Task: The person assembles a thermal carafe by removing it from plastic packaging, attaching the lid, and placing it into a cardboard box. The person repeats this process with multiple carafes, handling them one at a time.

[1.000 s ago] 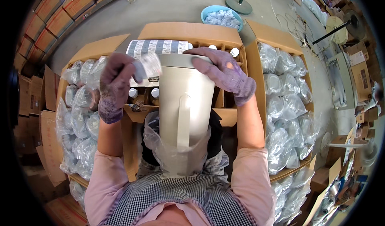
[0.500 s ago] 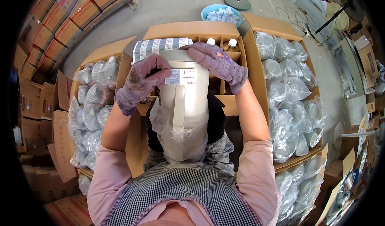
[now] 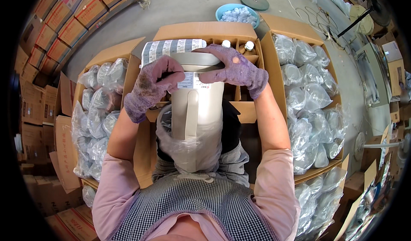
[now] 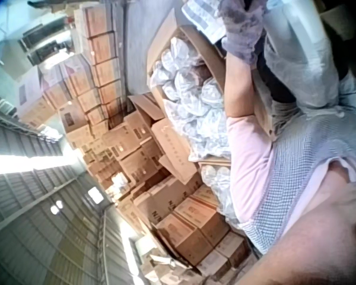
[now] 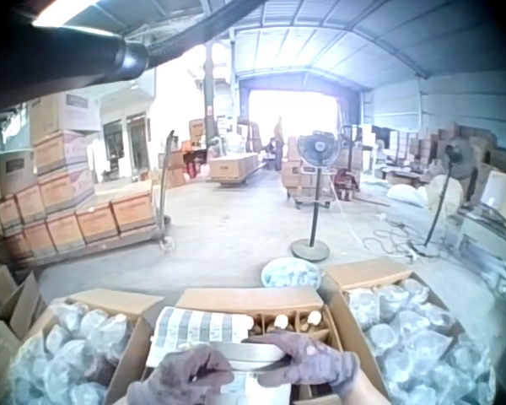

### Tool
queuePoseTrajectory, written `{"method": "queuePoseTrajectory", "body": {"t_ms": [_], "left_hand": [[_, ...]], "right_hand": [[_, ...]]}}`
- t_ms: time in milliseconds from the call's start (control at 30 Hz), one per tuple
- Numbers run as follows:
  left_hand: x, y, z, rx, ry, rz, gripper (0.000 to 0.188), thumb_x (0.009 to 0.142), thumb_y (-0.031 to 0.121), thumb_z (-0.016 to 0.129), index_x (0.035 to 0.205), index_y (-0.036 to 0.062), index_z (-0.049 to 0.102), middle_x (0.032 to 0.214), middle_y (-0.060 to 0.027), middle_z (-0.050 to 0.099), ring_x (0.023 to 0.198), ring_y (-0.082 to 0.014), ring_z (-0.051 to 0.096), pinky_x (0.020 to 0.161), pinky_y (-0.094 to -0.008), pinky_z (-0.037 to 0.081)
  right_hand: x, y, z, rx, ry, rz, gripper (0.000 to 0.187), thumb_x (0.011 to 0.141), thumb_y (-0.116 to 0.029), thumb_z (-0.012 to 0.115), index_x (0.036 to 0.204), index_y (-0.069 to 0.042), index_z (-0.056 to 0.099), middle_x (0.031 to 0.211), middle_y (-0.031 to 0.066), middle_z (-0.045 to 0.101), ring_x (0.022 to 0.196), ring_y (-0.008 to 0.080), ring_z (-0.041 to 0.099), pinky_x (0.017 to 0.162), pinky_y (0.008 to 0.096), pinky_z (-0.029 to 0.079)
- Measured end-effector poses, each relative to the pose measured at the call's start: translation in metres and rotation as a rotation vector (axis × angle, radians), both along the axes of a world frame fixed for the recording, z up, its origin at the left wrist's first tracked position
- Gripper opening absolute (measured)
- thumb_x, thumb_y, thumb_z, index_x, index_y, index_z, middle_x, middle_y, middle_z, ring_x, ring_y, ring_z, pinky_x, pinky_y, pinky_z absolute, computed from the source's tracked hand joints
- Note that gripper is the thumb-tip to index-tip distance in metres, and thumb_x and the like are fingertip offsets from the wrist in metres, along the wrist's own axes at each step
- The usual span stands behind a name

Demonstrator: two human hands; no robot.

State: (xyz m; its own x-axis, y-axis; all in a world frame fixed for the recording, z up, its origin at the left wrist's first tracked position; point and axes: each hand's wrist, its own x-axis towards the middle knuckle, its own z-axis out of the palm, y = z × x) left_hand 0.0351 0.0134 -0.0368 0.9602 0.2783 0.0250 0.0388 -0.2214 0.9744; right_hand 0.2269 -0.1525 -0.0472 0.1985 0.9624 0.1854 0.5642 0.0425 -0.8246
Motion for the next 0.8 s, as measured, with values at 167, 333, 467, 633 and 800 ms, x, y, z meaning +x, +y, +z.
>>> {"method": "queuePoseTrajectory", "body": {"t_ms": [167,333,467,633,800], "left_hand": [[-0.0002,0.0006,-0.0017,0.062,-0.007,0.000,0.009,0.091,0.005,0.067,0.094,0.0026,0.059,0.078,0.0007,0.057,0.066,-0.0070,0.054,0.060,-0.0230,0.046],[0.0002,0.0014,-0.0020,0.086,-0.001,-0.005,0.009,0.091,0.005,0.067,0.094,0.0030,0.059,0.079,0.0008,0.058,0.068,-0.0071,0.056,0.060,-0.0230,0.047],[0.0008,0.0019,-0.0020,0.104,-0.017,-0.017,0.010,0.091,0.005,0.067,0.095,0.0030,0.059,0.079,0.0008,0.058,0.068,-0.0071,0.057,0.061,-0.0230,0.047],[0.0014,0.0010,-0.0025,0.082,-0.012,-0.004,0.011,0.090,0.006,0.068,0.095,0.0030,0.059,0.080,0.0007,0.059,0.069,-0.0070,0.056,0.061,-0.0228,0.047],[-0.0001,0.0012,-0.0076,0.115,-0.048,0.014,0.011,0.090,0.005,0.068,0.095,0.0027,0.059,0.080,0.0005,0.059,0.069,-0.0072,0.056,0.063,-0.0231,0.047]], "right_hand": [[-0.0026,0.0012,0.0032,-0.054,0.077,-0.013,0.073,0.068,-0.026,0.084,0.132,-0.003,0.057,0.117,0.0128,0.065,0.110,0.0242,0.061,0.097,0.0352,0.047],[-0.0014,0.0016,0.0039,-0.071,0.008,-0.016,0.077,0.064,-0.019,0.084,0.135,-0.006,0.057,0.118,0.0087,0.065,0.110,0.0202,0.060,0.096,0.0352,0.048],[-0.0020,0.0005,0.0041,-0.068,0.006,-0.014,0.075,0.066,-0.026,0.087,0.132,-0.003,0.057,0.118,0.0137,0.065,0.110,0.0240,0.062,0.096,0.0341,0.049],[-0.0015,0.0010,0.0059,-0.039,-0.100,-0.009,0.077,0.065,-0.026,0.088,0.132,-0.004,0.056,0.117,0.0127,0.065,0.109,0.0236,0.062,0.095,0.0338,0.049],[-0.0033,-0.0005,0.0066,-0.048,-0.080,0.000,0.074,0.067,-0.026,0.087,0.131,-0.003,0.056,0.116,0.0129,0.065,0.108,0.0242,0.062,0.095,0.0345,0.049]]}}
